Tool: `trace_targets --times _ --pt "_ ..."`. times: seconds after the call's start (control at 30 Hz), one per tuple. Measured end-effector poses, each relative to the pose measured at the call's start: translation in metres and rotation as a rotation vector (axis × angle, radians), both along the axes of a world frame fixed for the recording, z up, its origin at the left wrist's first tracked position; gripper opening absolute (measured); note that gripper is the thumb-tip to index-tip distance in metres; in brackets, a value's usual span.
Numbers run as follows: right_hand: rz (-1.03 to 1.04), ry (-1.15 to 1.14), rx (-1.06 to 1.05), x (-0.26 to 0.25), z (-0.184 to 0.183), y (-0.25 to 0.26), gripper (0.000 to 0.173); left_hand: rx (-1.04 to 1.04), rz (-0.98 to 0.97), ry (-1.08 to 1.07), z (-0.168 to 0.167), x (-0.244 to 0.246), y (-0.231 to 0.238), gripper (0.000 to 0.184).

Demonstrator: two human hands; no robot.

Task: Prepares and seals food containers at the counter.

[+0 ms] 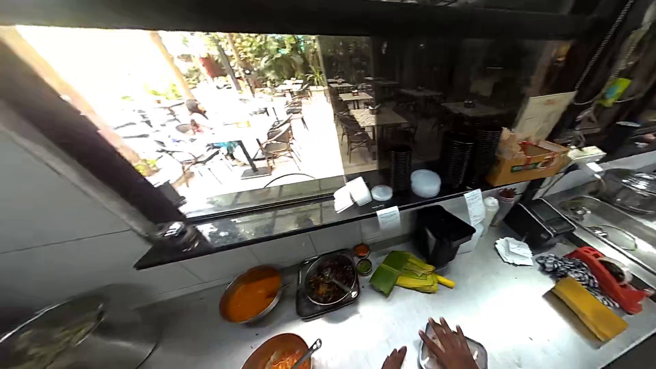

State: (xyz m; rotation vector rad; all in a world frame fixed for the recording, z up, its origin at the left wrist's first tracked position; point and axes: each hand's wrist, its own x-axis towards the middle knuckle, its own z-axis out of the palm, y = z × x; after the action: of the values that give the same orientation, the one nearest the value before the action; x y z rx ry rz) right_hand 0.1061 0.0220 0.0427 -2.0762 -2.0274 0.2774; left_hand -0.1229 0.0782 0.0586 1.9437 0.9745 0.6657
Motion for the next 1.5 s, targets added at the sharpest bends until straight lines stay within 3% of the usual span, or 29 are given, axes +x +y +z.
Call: trace_targets --times 0.1,0.2,0.3,0.4,0.5,0.6,0.77,0.97,1.2,1.37,1.5 --pt "-0.061 -0.085 -0.037 0.008 -0.024 -0.03 0.081 0.213 0.176 -0.102 0.037 -0.009 0.077 0.051" --pt "-0.188 -0.12 0.03 0.015 -0.023 -0.043 0.082 0.471 0.294 -0.113 0.122 -0.02 0.188 0.059" --pt "-0.295 -0.062 0.066 0.016 -0.022 -0.047 0.083 0.614 0.276 0.006 0.199 -0.023 0.293 0.09" --pt "-0.362 -0.012 0.035 0.008 -0.029 -0.053 0.082 0.581 0.201 0.186 0.224 -0.008 0.388 0.127" --pt "-0.369 -0.052 -0.006 -0.004 -0.034 -0.058 0.076 0.417 0.096 0.32 0.23 0.012 0.434 0.126" --pt "-0.385 -0.116 -0.014 -0.008 -0.042 -0.059 0.073 0.381 0.085 0.314 0.222 0.032 0.442 0.101" --pt "-0.413 -0.139 0.024 -0.011 -0.048 -0.059 0.066 0.515 0.179 0.146 0.207 0.048 0.419 0.093" --pt "-0.421 -0.163 0.077 -0.013 -0.056 -0.06 0.066 0.824 0.271 0.284 0.205 0.07 0.39 0.072" --pt "-0.415 -0.153 0.111 -0.012 -0.056 -0.06 0.064 0.815 0.204 0.194 0.194 0.079 0.389 0.077" --pt "-0.396 -0.158 0.107 -0.008 -0.061 -0.059 0.064 0.759 0.091 -0.001 0.193 0.072 0.402 0.1" --pt "-0.393 -0.161 0.108 -0.005 -0.063 -0.058 0.065 0.722 0.105 -0.132 0.194 0.062 0.409 0.095"
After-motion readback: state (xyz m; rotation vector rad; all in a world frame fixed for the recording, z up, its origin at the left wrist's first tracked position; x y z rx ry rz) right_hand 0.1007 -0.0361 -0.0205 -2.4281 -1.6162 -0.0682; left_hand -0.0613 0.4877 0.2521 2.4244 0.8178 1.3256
